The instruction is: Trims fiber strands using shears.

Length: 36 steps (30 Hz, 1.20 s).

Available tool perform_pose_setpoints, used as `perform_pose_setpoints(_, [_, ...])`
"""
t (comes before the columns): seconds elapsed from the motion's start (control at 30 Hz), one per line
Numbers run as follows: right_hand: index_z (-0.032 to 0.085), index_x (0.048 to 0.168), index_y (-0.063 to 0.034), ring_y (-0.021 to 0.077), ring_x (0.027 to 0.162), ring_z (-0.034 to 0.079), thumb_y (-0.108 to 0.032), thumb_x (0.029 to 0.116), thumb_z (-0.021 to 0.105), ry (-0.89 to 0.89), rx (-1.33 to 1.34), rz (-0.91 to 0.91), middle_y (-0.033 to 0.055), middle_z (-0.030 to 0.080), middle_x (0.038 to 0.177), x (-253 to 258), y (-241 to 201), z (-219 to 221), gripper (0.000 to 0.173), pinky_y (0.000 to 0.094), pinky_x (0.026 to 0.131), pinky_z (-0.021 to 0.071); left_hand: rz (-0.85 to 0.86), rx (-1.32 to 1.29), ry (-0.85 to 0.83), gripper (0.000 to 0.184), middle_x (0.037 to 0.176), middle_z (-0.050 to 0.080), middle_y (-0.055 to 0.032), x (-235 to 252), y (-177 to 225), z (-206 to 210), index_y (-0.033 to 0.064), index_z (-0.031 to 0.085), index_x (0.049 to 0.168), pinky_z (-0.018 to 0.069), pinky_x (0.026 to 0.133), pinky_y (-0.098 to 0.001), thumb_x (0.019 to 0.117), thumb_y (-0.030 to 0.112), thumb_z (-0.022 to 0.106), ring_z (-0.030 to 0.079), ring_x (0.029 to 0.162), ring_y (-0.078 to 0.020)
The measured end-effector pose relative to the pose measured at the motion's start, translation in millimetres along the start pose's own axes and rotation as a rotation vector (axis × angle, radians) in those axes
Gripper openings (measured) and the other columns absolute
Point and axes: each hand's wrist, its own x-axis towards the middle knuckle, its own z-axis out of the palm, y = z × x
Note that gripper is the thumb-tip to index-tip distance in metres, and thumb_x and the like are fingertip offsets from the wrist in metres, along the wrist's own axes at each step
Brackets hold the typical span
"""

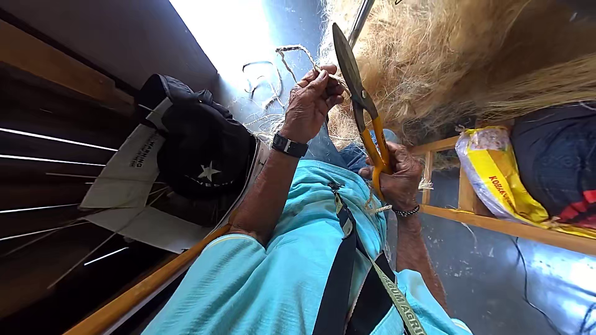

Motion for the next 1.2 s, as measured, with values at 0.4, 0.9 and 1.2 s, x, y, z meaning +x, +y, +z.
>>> perform_pose_setpoints(0.4, [0.060, 0.125, 0.0059, 0.0117, 0.098, 0.071, -0.044, 0.0666, 0.091, -0.079, -0.229, 0.025, 0.0089, 0.072, 0.107, -16, -1, -65, 0.083, 0.0299, 0.086, 0.0610, 0.045, 0.031, -0.009, 0.026, 0.087, 0.070, -0.0093, 13, 19, 26, 0.0022, 0.060, 0.113, 0.0613, 0.085, -0.0408, 0.1088, 0.011, 0.036, 0.072, 0.082, -0.0210])
perform_pose_setpoints(0.9, [0.060, 0.124, 0.0042, 0.0109, 0.097, 0.072, -0.036, 0.0628, 0.091, -0.108, -0.206, 0.096, 0.0065, 0.072, 0.109, -23, -10, -95, 0.080, 0.0265, 0.083, 0.0619, 0.037, 0.183, -0.079, 0.021, 0.084, 0.071, -0.0105, 14, 24, 37, 0.0002, 0.060, 0.108, 0.0631, 0.081, -0.0426, 0.1078, 0.008, 0.041, 0.073, 0.078, -0.0223])
perform_pose_setpoints(1.2, [0.061, 0.124, 0.0039, 0.0053, 0.097, 0.069, -0.042, 0.0626, 0.091, -0.138, -0.284, 0.066, 0.0044, 0.073, 0.106, -21, -12, -98, 0.082, 0.0229, 0.087, 0.0582, 0.005, 0.188, -0.104, 0.019, 0.083, 0.072, -0.0102, 12, 22, 37, 0.0005, 0.060, 0.107, 0.0638, 0.079, -0.0420, 0.1076, 0.007, 0.042, 0.074, 0.077, -0.0222])
